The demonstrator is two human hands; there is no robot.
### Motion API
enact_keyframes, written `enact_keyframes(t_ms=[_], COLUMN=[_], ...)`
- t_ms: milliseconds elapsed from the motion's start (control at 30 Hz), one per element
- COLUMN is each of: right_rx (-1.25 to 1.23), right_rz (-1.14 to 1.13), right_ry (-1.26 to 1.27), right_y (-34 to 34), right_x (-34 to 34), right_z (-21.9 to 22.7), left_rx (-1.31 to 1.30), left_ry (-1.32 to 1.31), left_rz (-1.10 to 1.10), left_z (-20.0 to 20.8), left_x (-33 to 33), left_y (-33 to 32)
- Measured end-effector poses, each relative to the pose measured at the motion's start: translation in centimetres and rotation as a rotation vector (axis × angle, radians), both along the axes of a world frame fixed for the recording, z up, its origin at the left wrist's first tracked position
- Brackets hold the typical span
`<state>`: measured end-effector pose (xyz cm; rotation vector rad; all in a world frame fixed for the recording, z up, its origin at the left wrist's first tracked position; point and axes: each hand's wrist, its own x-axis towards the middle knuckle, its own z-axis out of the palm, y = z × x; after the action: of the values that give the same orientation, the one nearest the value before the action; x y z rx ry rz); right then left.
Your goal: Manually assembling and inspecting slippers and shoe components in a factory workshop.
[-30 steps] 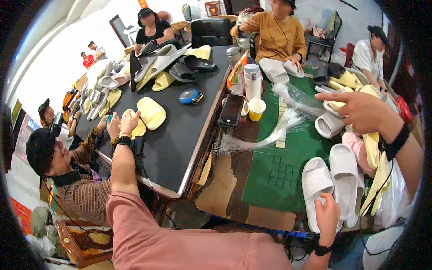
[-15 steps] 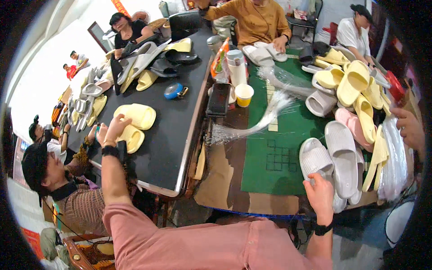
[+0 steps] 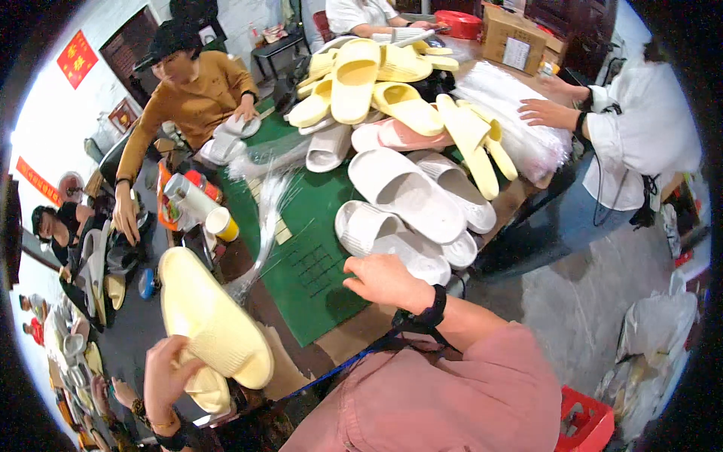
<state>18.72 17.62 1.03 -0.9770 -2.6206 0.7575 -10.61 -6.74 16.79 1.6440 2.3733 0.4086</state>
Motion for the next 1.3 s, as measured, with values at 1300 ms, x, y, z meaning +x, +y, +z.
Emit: enact_keyframes(t_ms=[1300], right_rx=[-0.256], right_rz=[-0.122], right_ry=[0.115], right_y=[-2.6], right_x=[0.4], right_z=[-3.2], left_rx=[0.020], left_ry=[-0.223], left_rz=[0.098], left_z=[-19.3], left_x=[9.7], left_y=[10.1])
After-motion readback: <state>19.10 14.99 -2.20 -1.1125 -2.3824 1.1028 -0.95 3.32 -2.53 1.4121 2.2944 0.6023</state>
